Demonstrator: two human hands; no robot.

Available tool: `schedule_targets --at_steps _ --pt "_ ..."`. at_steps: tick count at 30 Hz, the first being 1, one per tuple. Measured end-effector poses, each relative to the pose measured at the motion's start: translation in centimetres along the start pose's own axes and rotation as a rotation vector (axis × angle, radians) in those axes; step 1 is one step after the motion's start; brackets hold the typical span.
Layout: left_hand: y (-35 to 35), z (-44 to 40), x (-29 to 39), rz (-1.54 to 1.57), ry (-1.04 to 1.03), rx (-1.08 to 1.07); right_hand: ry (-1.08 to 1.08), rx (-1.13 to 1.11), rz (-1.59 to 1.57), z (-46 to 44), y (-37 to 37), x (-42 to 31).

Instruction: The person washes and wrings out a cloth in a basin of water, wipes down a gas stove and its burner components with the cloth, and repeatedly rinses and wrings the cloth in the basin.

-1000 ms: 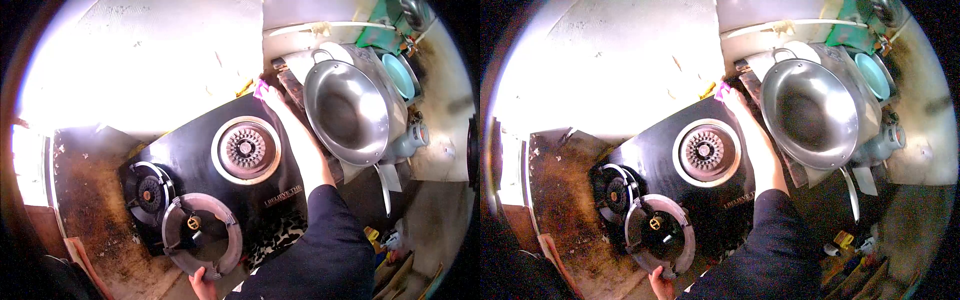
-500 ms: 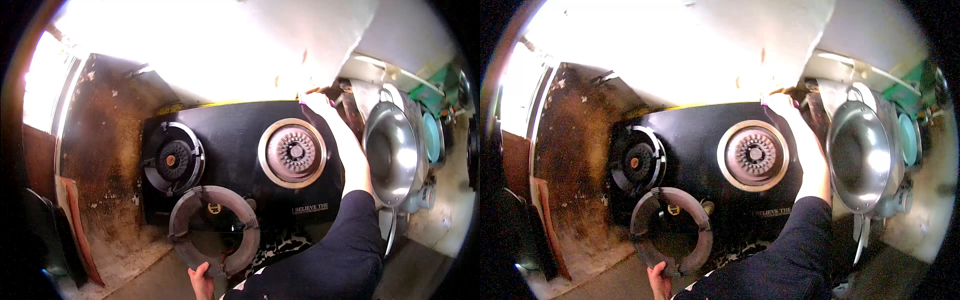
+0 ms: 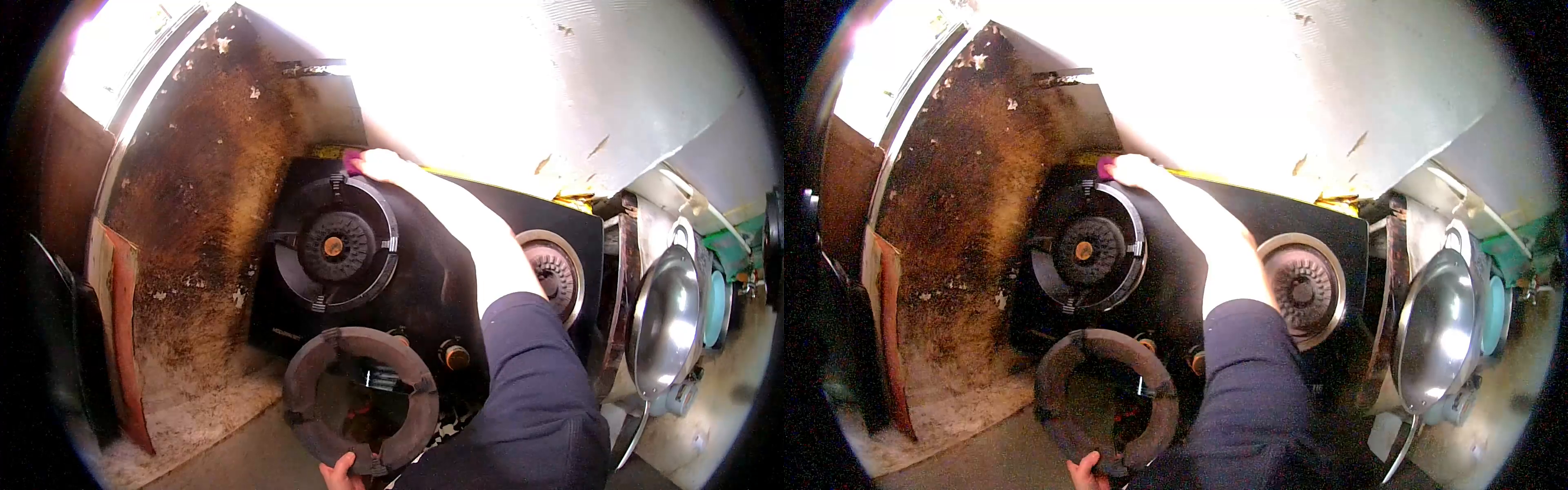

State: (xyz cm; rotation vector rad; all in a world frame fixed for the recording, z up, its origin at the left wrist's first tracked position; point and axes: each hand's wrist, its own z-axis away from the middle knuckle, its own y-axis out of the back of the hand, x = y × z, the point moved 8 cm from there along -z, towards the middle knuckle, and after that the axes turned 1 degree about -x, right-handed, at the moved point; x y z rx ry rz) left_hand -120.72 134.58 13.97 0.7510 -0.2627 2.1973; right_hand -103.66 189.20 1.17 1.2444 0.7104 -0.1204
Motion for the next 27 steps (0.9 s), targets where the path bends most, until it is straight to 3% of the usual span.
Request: schedule_targets --at_steps 4,8,9,10,13,16,19,23,27 --pt "1.2 -1.4 -0.7 0.077 -0.071 0.015 0.14 -0.022 -0.096 -1.3 -0.2 -3.6" --pt "-0.1 -0.2 0.8 0.081 -0.096 0.0 0.584 0.085 0.103 3.6 0.3 -3.1" --pt "1.7 -1.7 0.0 0.071 -0.191 0.131 0.532 0.091 0.133 5.9 1.1 -1.8" --pt "2.4 -2.4 -0.3 0.063 -0.185 0.127 0.482 0.102 0.165 8.3 2.2 -0.8" --pt "1.7 -2.2 0.6 0.044 -0.187 -0.057 0.41 0.269 0.414 14.8 4.2 0.8" --pt "2.8 -3.0 0.4 0.017 -0.202 -0.086 0.305 0.224 0.468 21.3 5.0 -2.3" --pt "3.4 -2.7 0.4 0.017 -0.216 -0.135 0.316 0.346 0.46 26.7 2.4 -4.4" --pt "3.7 -2.3 0.4 -0.005 -0.224 -0.268 0.237 0.001 0.289 32.7 -3.0 -6.5" --pt "4.8 -2.4 0.1 -0.024 -0.235 -0.275 0.374 -0.056 0.159 36.6 -4.4 -7.1"
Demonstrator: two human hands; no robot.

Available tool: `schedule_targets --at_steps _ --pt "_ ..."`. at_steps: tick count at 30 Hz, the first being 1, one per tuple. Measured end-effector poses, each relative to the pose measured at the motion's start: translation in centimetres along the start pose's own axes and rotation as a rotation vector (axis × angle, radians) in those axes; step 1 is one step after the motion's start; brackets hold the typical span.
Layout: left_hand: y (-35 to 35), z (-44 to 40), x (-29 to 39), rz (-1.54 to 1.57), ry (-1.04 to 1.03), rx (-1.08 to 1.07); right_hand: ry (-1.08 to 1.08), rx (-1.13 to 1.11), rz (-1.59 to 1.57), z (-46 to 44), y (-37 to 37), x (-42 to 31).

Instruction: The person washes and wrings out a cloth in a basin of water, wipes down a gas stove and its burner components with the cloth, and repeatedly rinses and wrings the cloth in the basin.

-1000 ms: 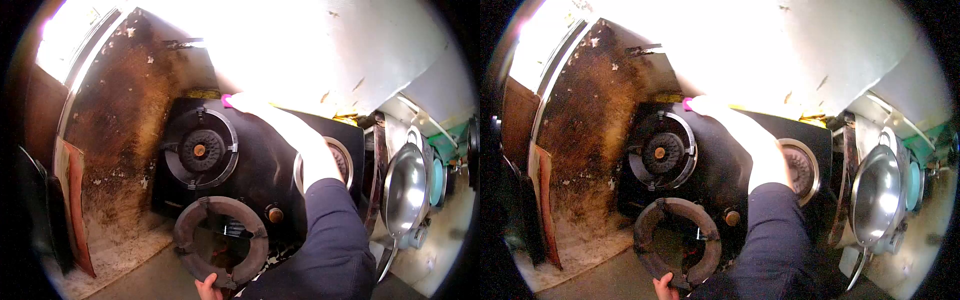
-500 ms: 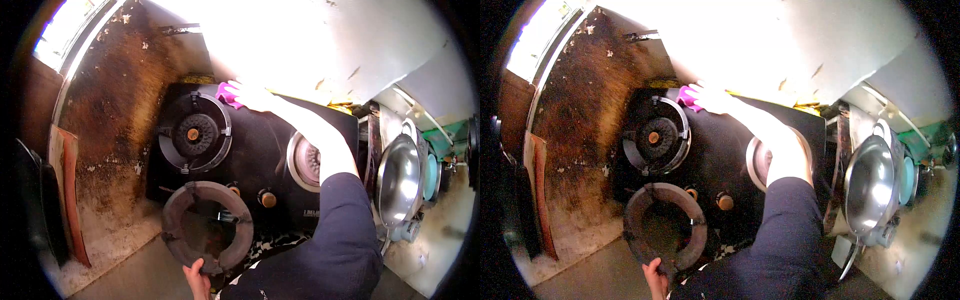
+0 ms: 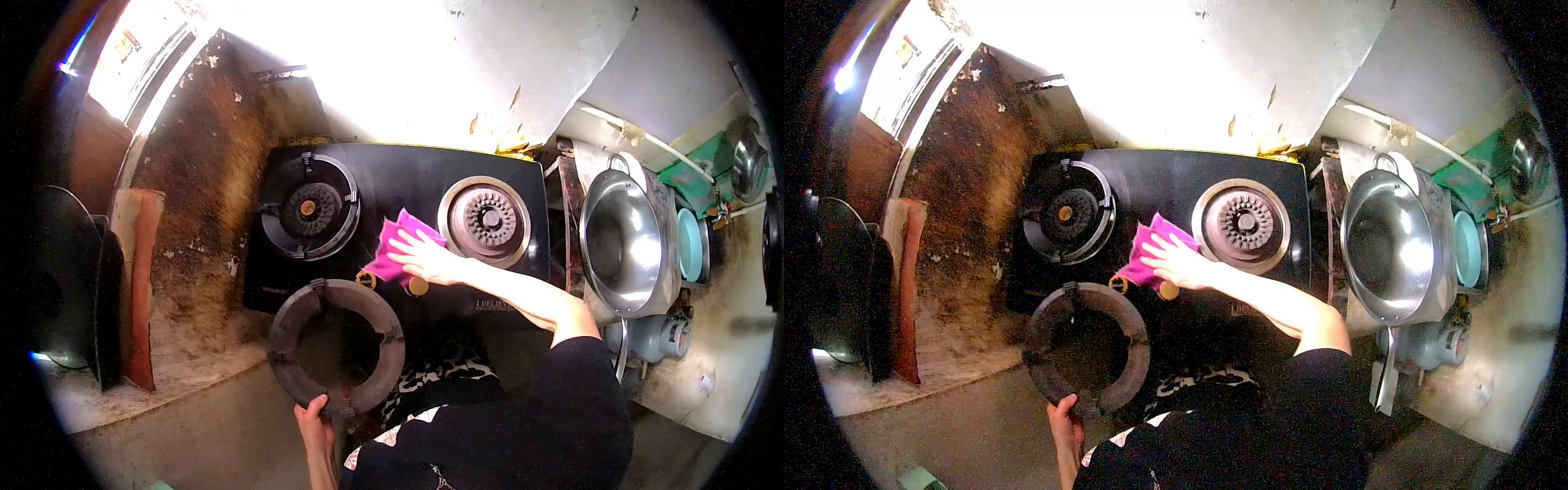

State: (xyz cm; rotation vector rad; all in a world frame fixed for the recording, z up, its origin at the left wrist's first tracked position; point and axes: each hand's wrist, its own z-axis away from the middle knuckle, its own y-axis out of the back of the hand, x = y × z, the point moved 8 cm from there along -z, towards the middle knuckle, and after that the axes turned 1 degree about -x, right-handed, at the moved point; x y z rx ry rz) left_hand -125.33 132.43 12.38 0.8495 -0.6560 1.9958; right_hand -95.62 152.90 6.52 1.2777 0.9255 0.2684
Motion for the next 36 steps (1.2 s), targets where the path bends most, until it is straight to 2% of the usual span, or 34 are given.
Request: schedule_targets --at_steps 1,3,5,7,9,11,13,15,16,18,19,21,22,23,24,25,26,27,29,30,31,33,35,36 --pt "0.2 0.1 -0.2 0.005 -0.003 -0.001 0.003 0.0 0.005 0.8 0.3 0.2" --pt "0.9 0.4 -0.3 -0.015 -0.022 0.081 0.053 0.002 -0.238 2.3 0.6 0.4" --pt "0.3 0.8 -0.1 0.024 -0.005 0.108 0.159 0.396 -0.185 3.8 3.4 0.1" --pt "-0.1 1.4 0.0 0.06 0.018 0.157 0.089 0.45 -0.201 2.3 3.6 1.4" --pt "-0.7 1.4 -0.1 0.033 0.038 0.169 -0.388 0.293 -0.664 -0.8 2.4 6.8" --pt "-0.7 1.5 -0.4 0.04 0.009 0.203 -0.373 0.367 -0.724 -4.8 4.7 10.5" --pt "-1.3 1.4 -0.3 0.05 -0.025 0.239 -0.486 0.142 -1.34 -8.4 4.7 13.6" --pt "-1.7 1.7 -0.1 0.061 -0.026 0.254 -0.393 0.173 -1.188 -12.0 6.7 18.3" --pt "-1.8 1.7 -0.1 0.06 -0.024 0.263 -0.431 0.184 -0.746 -12.6 8.9 19.5" --pt "-1.8 1.6 -0.3 0.036 -0.023 0.279 -0.442 0.183 -0.302 -14.1 11.0 20.7" --pt "-1.6 1.6 -0.5 0.037 -0.023 0.282 -0.341 0.185 -0.009 -15.4 11.1 20.3" --pt "-1.3 1.4 -1.1 0.068 -0.014 0.269 -0.238 0.183 0.283 -16.6 10.2 18.8" --pt "-1.5 1.3 -1.1 0.069 -0.014 0.268 -0.208 0.13 0.135 -16.7 9.1 16.3" --pt "-1.5 1.5 -0.9 0.066 -0.022 0.3 -0.132 0.172 0.172 -16.9 8.3 14.6" --pt "-1.5 1.4 -0.7 0.059 -0.028 0.328 -0.057 0.215 0.213 -17.1 7.4 12.9" --pt "-1.7 1.2 -0.7 0.045 -0.02 0.315 0.056 0.347 0.442 -16.9 6.6 11.7" --pt "-1.3 1.2 -1.0 0.04 0.01 0.349 -0.033 0.321 0.346 -17.4 6.8 12.0" --pt "-1.0 1.2 -1.3 0.035 0.042 0.382 -0.058 0.388 0.37 -17.0 5.9 12.6" --pt "-0.4 0.3 -1.3 0.007 0.021 0.31 -0.164 0.44 0.436 -15.3 6.1 13.0" --pt "-0.5 -0.1 -1.1 0.007 -0.014 0.258 -0.287 0.352 0.414 -14.2 7.1 13.5" --pt "-0.7 -0.1 -0.9 0.002 -0.015 0.25 -0.326 0.452 0.428 -12.7 8.3 13.9" --pt "-1.1 -0.1 -0.6 -0.009 -0.003 0.255 -0.483 0.287 0.433 -8.5 9.8 15.2" --pt "-0.6 -0.6 -0.6 -0.007 -0.007 0.233 -0.486 0.538 0.568 -3.4 9.7 18.9" --pt "-0.6 -0.9 -0.7 0.0 -0.015 0.219 -0.573 0.438 0.559 -0.8 9.7 20.9"
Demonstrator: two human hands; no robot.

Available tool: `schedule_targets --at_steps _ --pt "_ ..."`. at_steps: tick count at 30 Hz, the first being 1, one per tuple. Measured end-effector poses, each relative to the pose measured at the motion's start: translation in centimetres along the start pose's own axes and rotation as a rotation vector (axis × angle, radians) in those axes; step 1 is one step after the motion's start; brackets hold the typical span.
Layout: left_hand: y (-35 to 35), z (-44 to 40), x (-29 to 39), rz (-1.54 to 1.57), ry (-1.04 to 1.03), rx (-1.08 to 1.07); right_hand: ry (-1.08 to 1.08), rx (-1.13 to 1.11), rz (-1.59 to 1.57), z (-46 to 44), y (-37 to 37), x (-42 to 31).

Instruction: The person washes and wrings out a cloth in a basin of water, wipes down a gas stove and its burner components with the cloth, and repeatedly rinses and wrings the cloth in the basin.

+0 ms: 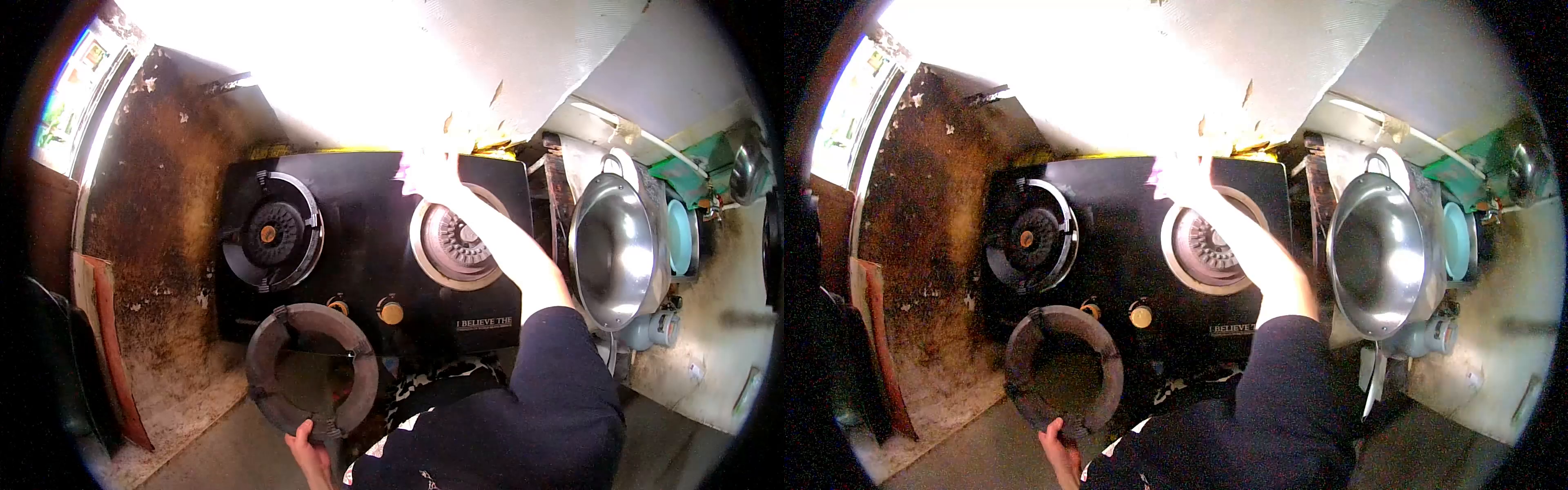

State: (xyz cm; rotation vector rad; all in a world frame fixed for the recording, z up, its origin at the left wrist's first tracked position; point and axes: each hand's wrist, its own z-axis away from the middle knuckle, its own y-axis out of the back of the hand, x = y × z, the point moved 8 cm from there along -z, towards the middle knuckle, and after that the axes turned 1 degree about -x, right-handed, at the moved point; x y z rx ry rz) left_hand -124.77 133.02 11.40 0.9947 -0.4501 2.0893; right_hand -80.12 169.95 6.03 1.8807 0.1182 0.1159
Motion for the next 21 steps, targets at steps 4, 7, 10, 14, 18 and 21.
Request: schedule_targets --at_steps 4,7,10,14,18,21 --pt "-1.5 0.5 1.1 -0.023 -0.019 -0.034 -0.363 -0.331 0.071 6.1 2.1 11.0" --pt "-1.4 0.3 0.8 -0.016 0.032 -0.065 -0.527 -0.331 0.177 12.6 -0.8 17.9" --pt "-1.0 0.1 0.6 -0.005 0.001 -0.123 -0.821 0.193 0.039 11.5 -1.5 18.2" --pt "0.7 0.2 -0.5 -0.033 0.024 -0.04 -0.393 0.111 -0.178 0.3 2.9 2.7" --pt "0.4 1.1 0.4 -0.011 0.008 0.019 0.091 -0.161 -0.396 -3.9 3.9 -14.0" --pt "0.0 1.5 1.1 0.018 -0.033 -0.01 0.61 -0.208 -0.453 0.9 2.7 -19.9"
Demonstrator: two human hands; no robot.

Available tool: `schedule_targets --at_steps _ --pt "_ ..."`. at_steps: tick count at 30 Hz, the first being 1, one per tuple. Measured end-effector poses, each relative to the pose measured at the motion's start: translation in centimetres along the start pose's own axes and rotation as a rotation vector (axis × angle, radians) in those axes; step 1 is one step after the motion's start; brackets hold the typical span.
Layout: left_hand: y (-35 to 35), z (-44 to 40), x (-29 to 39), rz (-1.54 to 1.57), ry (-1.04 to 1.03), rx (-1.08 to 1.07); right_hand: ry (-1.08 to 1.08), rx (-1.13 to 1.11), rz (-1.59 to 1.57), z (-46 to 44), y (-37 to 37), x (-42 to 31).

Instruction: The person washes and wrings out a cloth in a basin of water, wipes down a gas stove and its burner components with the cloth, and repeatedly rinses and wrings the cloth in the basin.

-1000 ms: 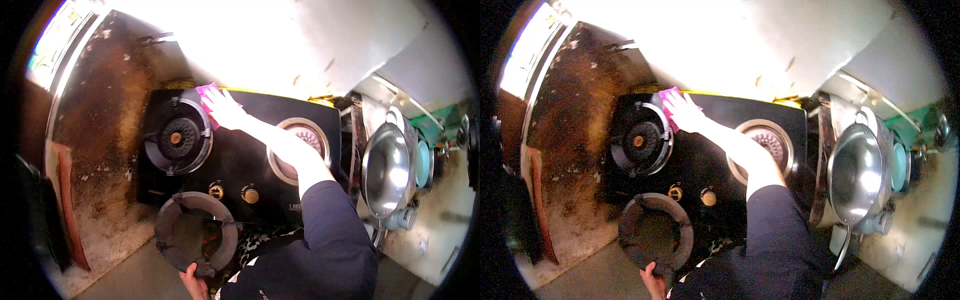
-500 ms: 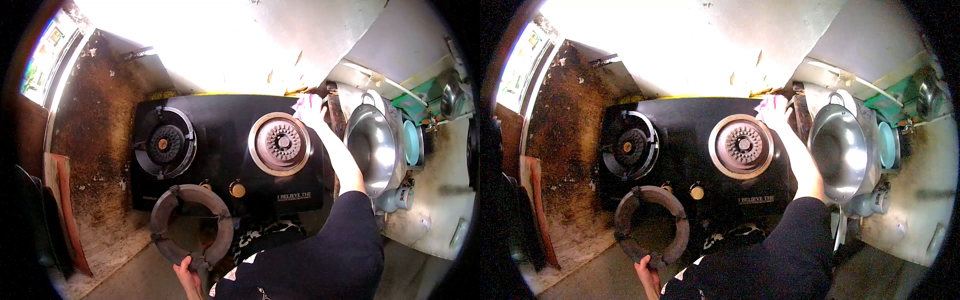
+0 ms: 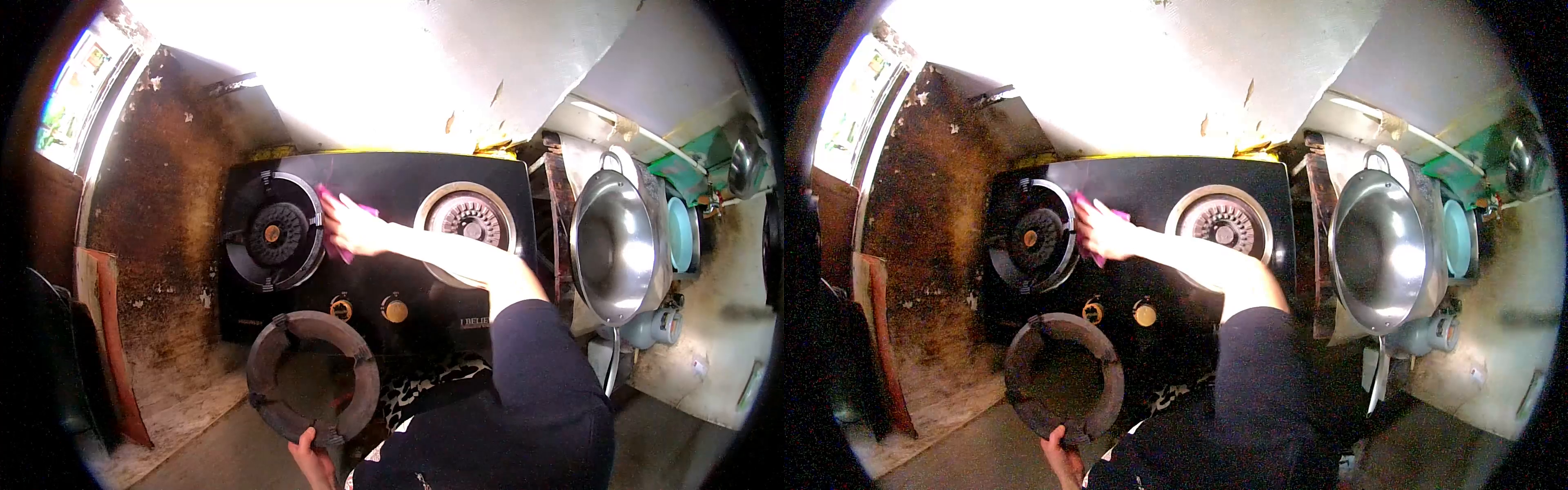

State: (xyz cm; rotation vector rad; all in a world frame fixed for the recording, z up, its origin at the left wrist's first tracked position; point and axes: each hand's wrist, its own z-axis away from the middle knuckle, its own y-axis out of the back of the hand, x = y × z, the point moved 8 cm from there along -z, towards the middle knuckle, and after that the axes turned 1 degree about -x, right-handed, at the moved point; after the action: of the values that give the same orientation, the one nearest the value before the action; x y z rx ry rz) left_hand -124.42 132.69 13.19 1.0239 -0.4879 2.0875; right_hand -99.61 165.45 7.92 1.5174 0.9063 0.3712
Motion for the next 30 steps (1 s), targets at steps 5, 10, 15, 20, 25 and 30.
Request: schedule_targets --at_steps 5,10,15,20,25,30 --pt "-1.1 1.3 1.2 -0.039 0.082 0.078 0.071 -0.082 -0.233 4.6 -2.5 0.2" --pt "-3.6 1.9 1.7 -0.072 0.128 0.057 -0.323 0.244 0.064 -4.0 0.4 4.7" --pt "-5.9 3.0 2.4 -0.091 0.149 0.072 -0.712 0.093 -0.005 -4.2 1.2 13.2" --pt "-6.6 2.8 2.0 -0.075 0.151 -0.002 -0.85 0.238 -0.823 7.5 5.8 18.2" --pt "-6.4 1.9 2.1 -0.188 0.098 -0.029 -1.138 0.235 -0.395 20.9 10.1 21.6" --pt "-5.9 1.8 1.4 -0.175 0.146 -0.091 -1.422 0.169 0.327 30.8 9.6 27.0"
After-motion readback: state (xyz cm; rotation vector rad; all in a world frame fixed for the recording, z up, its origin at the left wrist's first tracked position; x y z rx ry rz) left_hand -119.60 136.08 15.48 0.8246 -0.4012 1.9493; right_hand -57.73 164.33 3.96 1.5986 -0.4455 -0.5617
